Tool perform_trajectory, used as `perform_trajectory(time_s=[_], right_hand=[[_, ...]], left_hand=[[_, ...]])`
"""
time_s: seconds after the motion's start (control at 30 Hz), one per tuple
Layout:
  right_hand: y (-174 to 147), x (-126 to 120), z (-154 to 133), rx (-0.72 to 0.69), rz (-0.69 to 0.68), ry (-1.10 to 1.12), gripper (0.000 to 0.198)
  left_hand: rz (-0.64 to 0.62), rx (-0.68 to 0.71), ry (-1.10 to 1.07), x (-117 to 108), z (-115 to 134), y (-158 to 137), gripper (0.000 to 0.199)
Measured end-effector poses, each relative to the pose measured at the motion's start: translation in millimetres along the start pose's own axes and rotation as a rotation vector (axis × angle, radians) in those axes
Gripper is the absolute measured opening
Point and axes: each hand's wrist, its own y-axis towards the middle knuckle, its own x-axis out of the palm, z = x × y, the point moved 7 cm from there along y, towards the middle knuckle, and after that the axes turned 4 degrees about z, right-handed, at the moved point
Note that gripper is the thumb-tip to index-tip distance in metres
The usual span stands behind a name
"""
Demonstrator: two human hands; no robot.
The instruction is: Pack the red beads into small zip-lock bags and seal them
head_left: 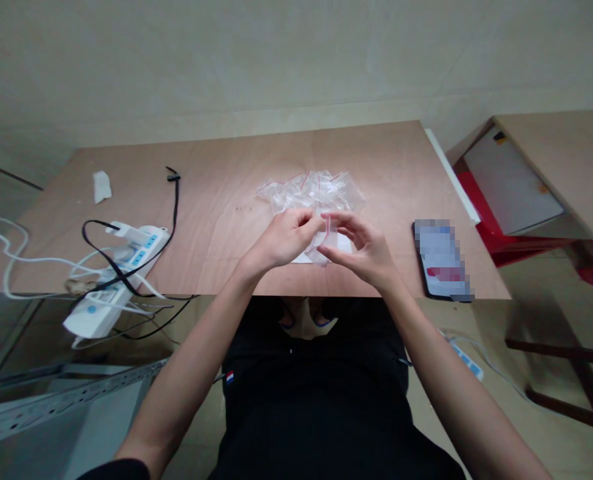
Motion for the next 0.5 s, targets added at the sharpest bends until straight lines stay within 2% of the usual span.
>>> perform_trajectory(time_s=[0.07, 0.23, 0.37, 0.5], right_hand=[[-1, 1, 2, 0.005, 0.031, -0.035, 0.045], [-1, 9, -8, -0.08, 0.044, -0.162, 0.073], [0, 10, -12, -0.08, 0.131, -0.231, 0.058], [4, 7, -6, -0.042, 0.122, -0.217, 0.048]], left_hand=[[0.016, -0.034, 0.033, -4, -1, 0, 0.026], [0.033, -0.078, -0.026, -7, 0, -1, 0.024], [0.028, -0.105, -0.111, -8, 1, 0, 0.021], [-0.039, -0.146, -0.12, -13, 2, 3, 0.013]])
